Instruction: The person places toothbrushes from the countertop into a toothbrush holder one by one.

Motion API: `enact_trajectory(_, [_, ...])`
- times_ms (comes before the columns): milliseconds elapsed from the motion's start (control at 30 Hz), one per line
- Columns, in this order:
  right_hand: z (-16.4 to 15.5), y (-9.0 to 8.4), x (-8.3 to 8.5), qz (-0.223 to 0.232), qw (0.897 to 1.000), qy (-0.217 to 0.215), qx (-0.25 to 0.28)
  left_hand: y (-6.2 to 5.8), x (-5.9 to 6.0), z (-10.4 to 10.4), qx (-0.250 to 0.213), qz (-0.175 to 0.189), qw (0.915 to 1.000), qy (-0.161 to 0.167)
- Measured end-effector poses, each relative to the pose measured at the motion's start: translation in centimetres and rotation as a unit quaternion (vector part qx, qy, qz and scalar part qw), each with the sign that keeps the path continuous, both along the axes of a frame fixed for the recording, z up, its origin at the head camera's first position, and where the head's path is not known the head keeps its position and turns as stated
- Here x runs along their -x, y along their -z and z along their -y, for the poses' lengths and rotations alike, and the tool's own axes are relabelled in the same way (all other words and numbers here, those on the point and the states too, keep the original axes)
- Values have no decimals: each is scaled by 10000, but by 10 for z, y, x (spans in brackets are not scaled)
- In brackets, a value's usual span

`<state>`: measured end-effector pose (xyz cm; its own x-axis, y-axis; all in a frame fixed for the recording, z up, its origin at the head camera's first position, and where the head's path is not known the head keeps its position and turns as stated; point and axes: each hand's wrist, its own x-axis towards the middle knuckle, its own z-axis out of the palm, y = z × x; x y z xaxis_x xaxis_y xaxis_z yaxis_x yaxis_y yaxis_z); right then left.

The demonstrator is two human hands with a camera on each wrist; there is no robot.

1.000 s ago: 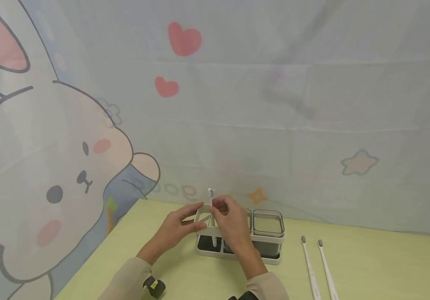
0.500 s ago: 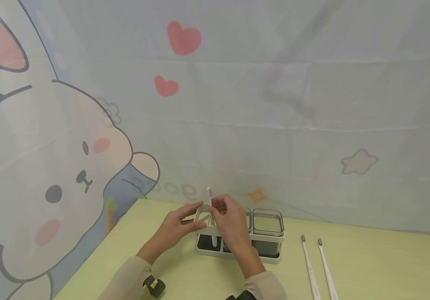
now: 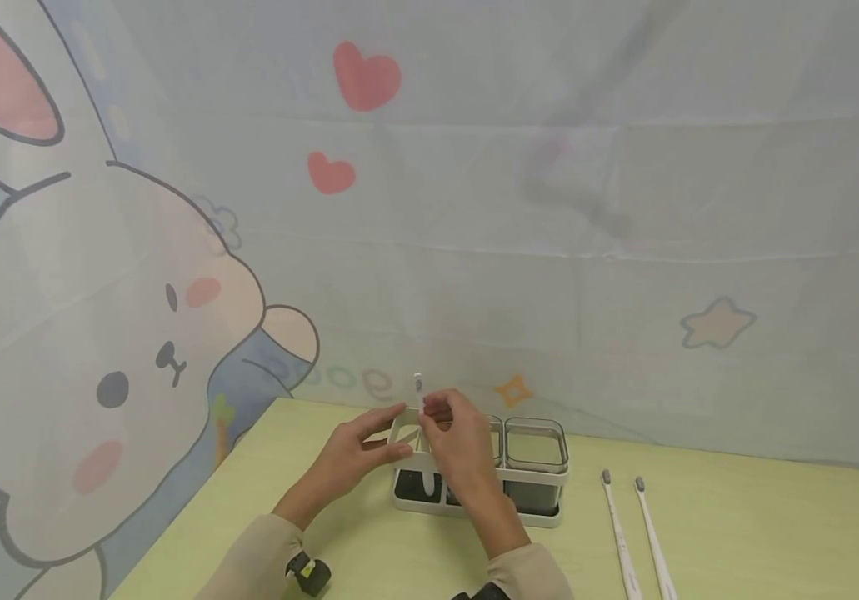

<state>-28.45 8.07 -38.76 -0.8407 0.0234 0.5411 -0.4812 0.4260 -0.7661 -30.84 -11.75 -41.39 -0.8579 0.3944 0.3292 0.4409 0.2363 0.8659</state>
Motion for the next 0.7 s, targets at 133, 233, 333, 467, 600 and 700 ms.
enact_trajectory(133, [-1, -1, -2, 72, 10000, 26, 19, 0, -1, 0, 8, -19, 10000, -3])
enact_trajectory(233, [-3, -4, -4, 121, 9999, 24, 111, 0, 0, 0, 42, -53, 10000, -19])
enact_trajectory(333, [-7, -8, -8, 111, 9997, -12, 221, 1, 0, 0, 30, -55, 10000, -19])
enact_trajectory(467, [-13, -17, -14, 23, 9993, -138, 334, 3, 1, 0, -40, -26, 10000, -22])
enact_trajectory(600, [-21, -25, -20, -49, 9990, -227, 385, 2, 0, 0, -61, -4, 10000, -41])
enact_trajectory(700, [-28, -30, -25, -104, 9991, -239, 346, 1, -1, 0, -68, 2, 10000, -48])
